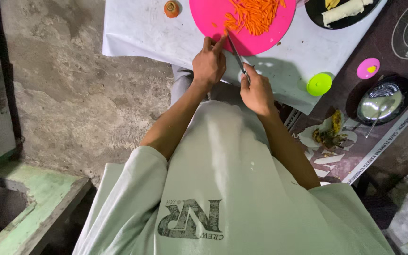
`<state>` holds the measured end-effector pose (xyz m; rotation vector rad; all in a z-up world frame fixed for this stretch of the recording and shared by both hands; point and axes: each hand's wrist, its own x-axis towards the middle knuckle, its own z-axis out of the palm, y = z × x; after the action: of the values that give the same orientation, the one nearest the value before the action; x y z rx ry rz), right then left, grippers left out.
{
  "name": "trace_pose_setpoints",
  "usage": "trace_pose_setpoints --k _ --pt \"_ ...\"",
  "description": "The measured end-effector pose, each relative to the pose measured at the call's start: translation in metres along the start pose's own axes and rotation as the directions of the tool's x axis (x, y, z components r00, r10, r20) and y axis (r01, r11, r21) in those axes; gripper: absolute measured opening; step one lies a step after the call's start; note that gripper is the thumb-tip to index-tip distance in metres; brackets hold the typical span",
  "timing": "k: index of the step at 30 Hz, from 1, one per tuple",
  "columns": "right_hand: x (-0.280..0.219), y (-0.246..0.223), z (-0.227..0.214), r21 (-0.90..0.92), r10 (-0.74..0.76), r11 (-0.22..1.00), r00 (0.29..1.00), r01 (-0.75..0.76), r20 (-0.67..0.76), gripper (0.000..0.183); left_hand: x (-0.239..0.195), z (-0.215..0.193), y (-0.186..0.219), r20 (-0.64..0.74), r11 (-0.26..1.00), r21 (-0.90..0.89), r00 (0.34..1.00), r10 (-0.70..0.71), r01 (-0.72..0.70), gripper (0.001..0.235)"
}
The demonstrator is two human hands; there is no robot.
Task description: The person slices carrots into thin strips on a pink cutting board using a knife. The person holds the carrot with the left hand and cuts with the right hand, accumulating a pile of julienned carrot pieces on the board.
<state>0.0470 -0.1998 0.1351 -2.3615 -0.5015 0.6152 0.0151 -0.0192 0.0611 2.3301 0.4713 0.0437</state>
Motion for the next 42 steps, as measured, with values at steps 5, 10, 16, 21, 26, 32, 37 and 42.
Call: trace_pose_setpoints --k 5,10,16,21,26,32,37,42 --pt "-0.003 0.0 0.003 0.046 -0.026 0.999 1.0 0.026 0.002 0.036 -0.007 0.001 0.0 0.011 0.998 -0.019 0.998 -0.064 0.064 0.05" --pt "-0.003 -0.011 -0.003 0.107 -0.009 0.994 1.0 0.007 0.02 0.051 -0.012 0.005 -0.009 -0.004 0.999 0.015 0.999 -0.038 0.038 0.05" --pt "-0.001 -0.016 0.002 0.09 -0.023 0.996 0.997 0.017 0.073 0.056 -0.013 0.018 -0.016 -0.04 0.999 0.037 0.999 0.02 -0.019 0.052" --pt "-0.004 -0.013 0.011 0.055 -0.145 0.988 0.989 0.145 -0.007 0.057 -0.008 0.029 -0.02 -0.057 0.996 0.074 0.997 0.054 -0.05 0.055" --pt "-0.004 -0.012 0.013 0.047 -0.03 0.999 0.999 0.028 0.038 0.057 -0.007 0.032 -0.018 -0.059 0.998 0.068 0.998 0.02 -0.016 0.054" --pt "-0.003 -0.01 0.017 0.031 -0.134 0.991 0.991 0.134 -0.007 0.059 -0.01 0.023 -0.015 -0.017 0.998 0.058 1.0 0.018 -0.017 0.058" --pt "-0.002 -0.012 0.015 0.024 -0.118 0.993 0.993 0.117 0.009 0.059 -0.011 0.015 -0.011 -0.013 0.999 0.025 1.0 0.025 -0.024 0.056" --pt "-0.002 -0.015 0.012 0.018 -0.113 0.993 0.994 0.113 0.001 0.059 -0.01 0.012 -0.009 0.006 1.0 0.0 1.0 0.001 -0.001 0.057"
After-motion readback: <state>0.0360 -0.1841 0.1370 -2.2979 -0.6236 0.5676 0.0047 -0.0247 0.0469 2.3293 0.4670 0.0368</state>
